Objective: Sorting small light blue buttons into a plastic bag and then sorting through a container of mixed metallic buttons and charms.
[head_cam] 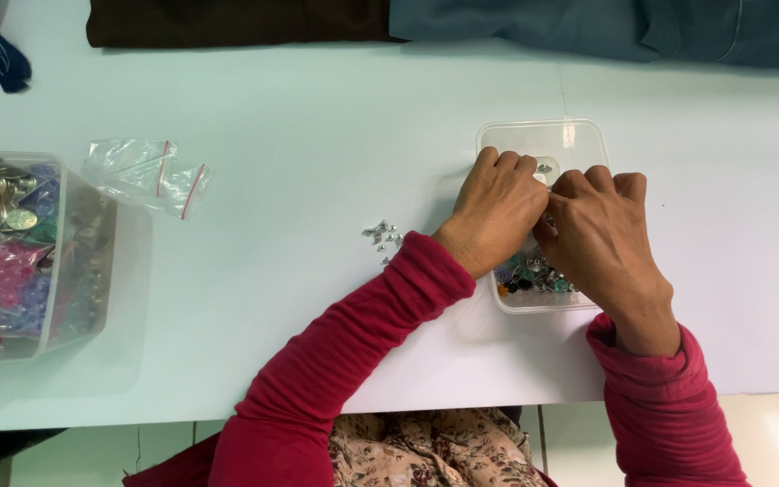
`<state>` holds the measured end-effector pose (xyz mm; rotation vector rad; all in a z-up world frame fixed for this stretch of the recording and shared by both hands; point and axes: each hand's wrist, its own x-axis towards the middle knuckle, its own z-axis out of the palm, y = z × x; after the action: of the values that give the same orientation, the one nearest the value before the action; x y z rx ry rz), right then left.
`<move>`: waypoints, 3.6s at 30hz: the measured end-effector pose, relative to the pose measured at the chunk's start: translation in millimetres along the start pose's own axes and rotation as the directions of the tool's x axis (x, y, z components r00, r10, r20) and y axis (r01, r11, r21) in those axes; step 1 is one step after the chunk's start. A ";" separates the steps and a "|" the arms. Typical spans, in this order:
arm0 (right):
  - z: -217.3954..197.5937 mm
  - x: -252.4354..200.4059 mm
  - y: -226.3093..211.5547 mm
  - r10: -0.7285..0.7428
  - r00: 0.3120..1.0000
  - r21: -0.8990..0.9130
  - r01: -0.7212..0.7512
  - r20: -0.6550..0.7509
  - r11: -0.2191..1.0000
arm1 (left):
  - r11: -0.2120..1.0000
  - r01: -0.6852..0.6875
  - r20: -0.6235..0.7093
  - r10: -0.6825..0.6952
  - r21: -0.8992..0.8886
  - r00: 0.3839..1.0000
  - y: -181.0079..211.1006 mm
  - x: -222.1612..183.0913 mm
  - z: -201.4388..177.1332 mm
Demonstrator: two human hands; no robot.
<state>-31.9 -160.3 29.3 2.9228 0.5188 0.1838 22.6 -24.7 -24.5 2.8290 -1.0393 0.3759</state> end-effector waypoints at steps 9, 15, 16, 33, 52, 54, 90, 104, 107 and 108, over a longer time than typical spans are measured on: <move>4.6 0.5 1.8 -0.025 1.000 -0.020 0.025 -0.011 0.999 | 0.999 0.027 -0.027 -0.027 0.026 0.999 -0.9 -2.8 0.8; 4.7 0.4 1.3 -0.028 0.999 -0.044 0.027 -0.024 0.999 | 0.999 0.023 -0.047 -0.022 0.023 0.999 -2.2 -3.5 0.0; 1.8 0.2 0.4 -0.028 0.999 -0.043 0.027 -0.023 0.999 | 0.999 0.023 -0.046 -0.022 0.023 0.999 -3.0 -4.1 1.6; -13.5 -2.8 17.7 0.039 0.989 0.355 0.014 -0.143 0.935 | 0.955 -0.013 -0.083 -0.012 -0.296 0.996 -30.8 -5.2 -29.5; -46.7 -4.1 -25.8 0.293 0.956 1.000 -0.017 0.009 0.022 | 0.219 0.270 0.303 0.138 -0.938 0.943 -90.1 -28.9 -139.2; -48.3 -1.8 -35.9 0.222 0.970 0.988 0.072 -0.102 0.140 | 0.432 0.316 0.388 0.087 -0.844 0.917 -92.6 -34.9 -148.7; -8.4 11.9 19.3 0.017 0.944 0.135 0.029 -0.329 0.990 | 0.991 0.125 0.000 -0.125 -0.042 0.992 -8.5 5.1 -55.0; -17.7 21.5 -11.4 0.052 0.994 -0.033 -0.050 0.095 0.998 | 0.981 0.049 -0.055 -0.060 -0.187 0.997 -11.0 -4.0 -19.7; -17.0 19.7 -12.2 0.053 0.992 -0.035 -0.049 0.114 0.998 | 0.982 0.038 -0.102 -0.058 -0.187 0.993 -11.6 -6.4 -13.6; -16.6 19.3 -12.2 0.054 0.990 -0.039 -0.049 0.129 0.998 | 0.981 0.031 -0.107 -0.052 -0.191 0.993 -12.8 -6.7 -12.4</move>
<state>-20.4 -139.9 45.0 2.8903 0.4156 0.0078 23.6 -8.5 -14.5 2.6245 -0.9388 0.4028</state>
